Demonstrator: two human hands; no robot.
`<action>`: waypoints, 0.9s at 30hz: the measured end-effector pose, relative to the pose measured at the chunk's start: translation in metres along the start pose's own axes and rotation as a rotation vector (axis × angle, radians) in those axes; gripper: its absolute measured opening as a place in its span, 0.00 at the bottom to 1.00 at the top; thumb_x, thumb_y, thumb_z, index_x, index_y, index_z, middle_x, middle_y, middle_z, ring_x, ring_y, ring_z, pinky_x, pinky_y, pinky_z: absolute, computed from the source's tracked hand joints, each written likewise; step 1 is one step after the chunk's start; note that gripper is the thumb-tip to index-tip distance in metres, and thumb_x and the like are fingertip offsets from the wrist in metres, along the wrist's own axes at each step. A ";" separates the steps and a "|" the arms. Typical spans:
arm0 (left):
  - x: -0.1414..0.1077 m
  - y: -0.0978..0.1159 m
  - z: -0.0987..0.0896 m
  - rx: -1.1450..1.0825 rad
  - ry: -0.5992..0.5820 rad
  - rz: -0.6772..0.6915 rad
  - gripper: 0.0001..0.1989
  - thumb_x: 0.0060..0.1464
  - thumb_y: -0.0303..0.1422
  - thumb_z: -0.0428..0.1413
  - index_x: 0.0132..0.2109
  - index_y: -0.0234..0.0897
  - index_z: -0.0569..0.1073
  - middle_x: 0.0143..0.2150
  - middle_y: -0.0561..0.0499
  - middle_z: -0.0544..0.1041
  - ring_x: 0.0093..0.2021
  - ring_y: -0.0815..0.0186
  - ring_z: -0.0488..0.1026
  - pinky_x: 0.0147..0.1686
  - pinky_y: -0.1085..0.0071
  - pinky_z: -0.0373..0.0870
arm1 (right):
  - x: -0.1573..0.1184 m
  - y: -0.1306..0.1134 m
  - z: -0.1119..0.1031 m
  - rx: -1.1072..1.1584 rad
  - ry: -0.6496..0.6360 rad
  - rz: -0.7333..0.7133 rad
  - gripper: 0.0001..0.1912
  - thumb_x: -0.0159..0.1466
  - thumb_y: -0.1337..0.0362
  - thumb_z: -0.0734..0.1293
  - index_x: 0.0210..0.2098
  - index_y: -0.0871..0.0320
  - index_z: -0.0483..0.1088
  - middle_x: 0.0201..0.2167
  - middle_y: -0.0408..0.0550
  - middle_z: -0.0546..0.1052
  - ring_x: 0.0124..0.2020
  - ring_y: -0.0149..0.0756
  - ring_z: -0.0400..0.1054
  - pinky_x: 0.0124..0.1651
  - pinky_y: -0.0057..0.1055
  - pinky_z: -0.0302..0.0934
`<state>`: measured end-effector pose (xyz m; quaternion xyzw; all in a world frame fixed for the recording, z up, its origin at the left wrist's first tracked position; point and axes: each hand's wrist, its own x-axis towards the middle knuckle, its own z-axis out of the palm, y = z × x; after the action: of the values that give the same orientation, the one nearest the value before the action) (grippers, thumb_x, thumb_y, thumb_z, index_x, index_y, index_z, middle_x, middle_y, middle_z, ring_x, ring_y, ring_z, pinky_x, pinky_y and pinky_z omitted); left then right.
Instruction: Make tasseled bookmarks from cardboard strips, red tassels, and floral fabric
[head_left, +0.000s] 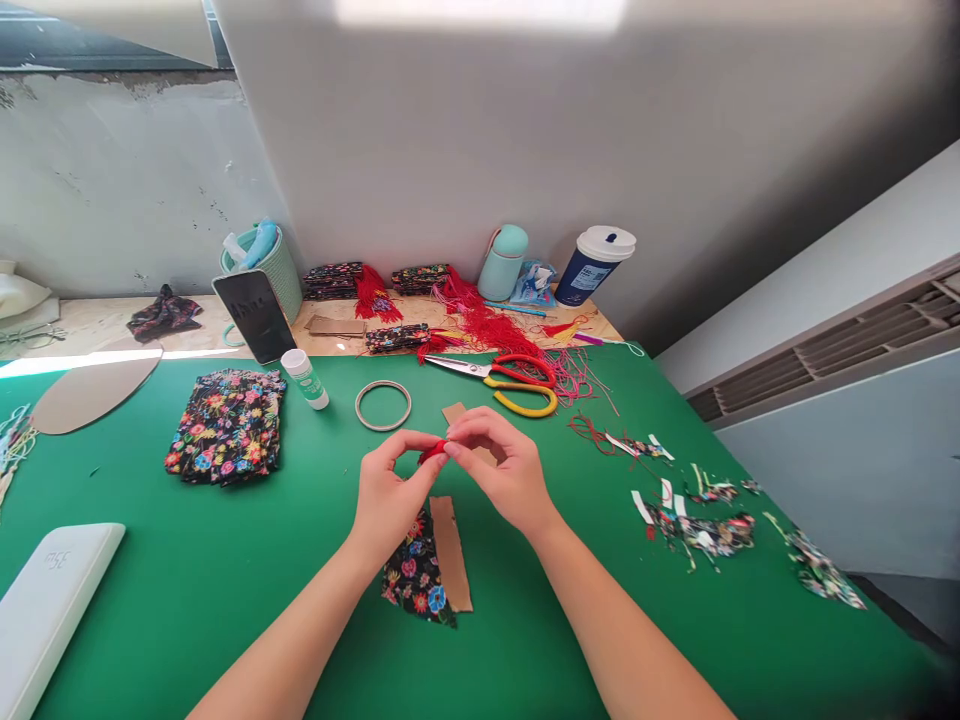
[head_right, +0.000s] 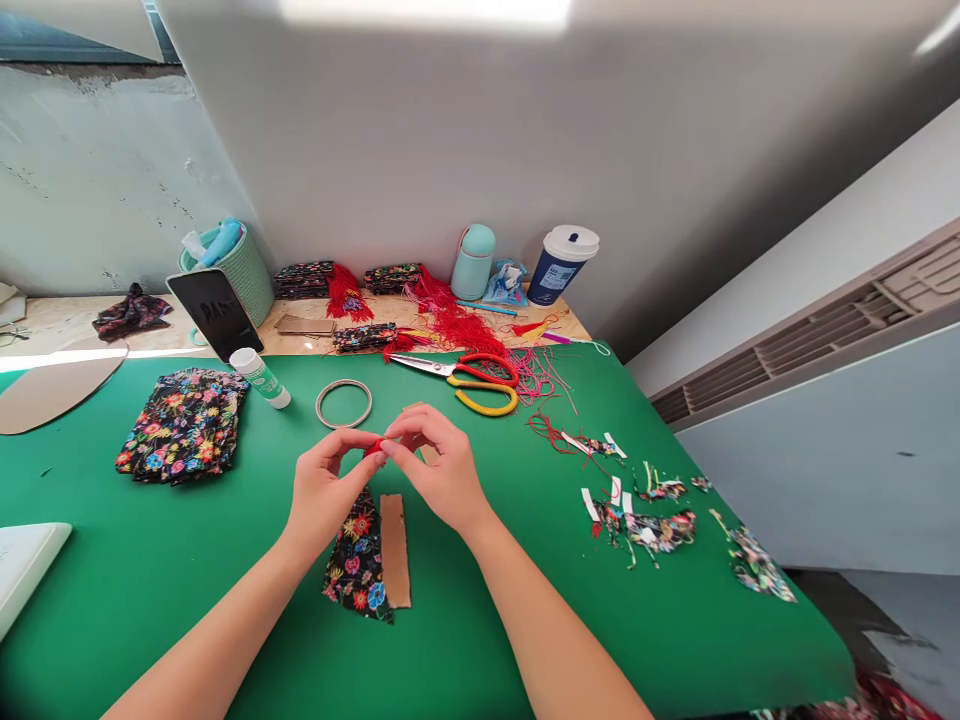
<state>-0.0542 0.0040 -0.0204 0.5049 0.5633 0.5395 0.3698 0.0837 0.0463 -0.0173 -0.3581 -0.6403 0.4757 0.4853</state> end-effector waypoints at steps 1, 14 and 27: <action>0.000 0.001 0.000 -0.024 -0.007 0.000 0.05 0.49 0.33 0.59 0.35 0.37 0.76 0.33 0.50 0.79 0.37 0.63 0.75 0.39 0.68 0.72 | -0.001 -0.002 0.001 -0.009 0.010 -0.007 0.02 0.58 0.62 0.69 0.30 0.53 0.72 0.32 0.45 0.71 0.33 0.34 0.67 0.35 0.31 0.65; 0.002 0.006 0.000 -0.337 0.014 -0.179 0.08 0.44 0.34 0.63 0.32 0.35 0.78 0.26 0.50 0.78 0.27 0.67 0.73 0.31 0.71 0.72 | -0.002 0.004 0.003 0.269 0.001 0.179 0.05 0.54 0.62 0.72 0.30 0.55 0.74 0.29 0.44 0.73 0.28 0.31 0.66 0.29 0.27 0.64; 0.000 0.003 0.001 -0.332 0.005 -0.179 0.05 0.46 0.33 0.63 0.32 0.36 0.79 0.27 0.51 0.79 0.29 0.68 0.73 0.34 0.72 0.71 | -0.003 0.003 0.008 0.337 0.024 0.197 0.04 0.53 0.65 0.72 0.28 0.55 0.73 0.27 0.41 0.72 0.26 0.28 0.66 0.27 0.24 0.63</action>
<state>-0.0527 0.0037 -0.0181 0.3837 0.5101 0.5912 0.4931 0.0774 0.0419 -0.0217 -0.3382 -0.5076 0.6170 0.4973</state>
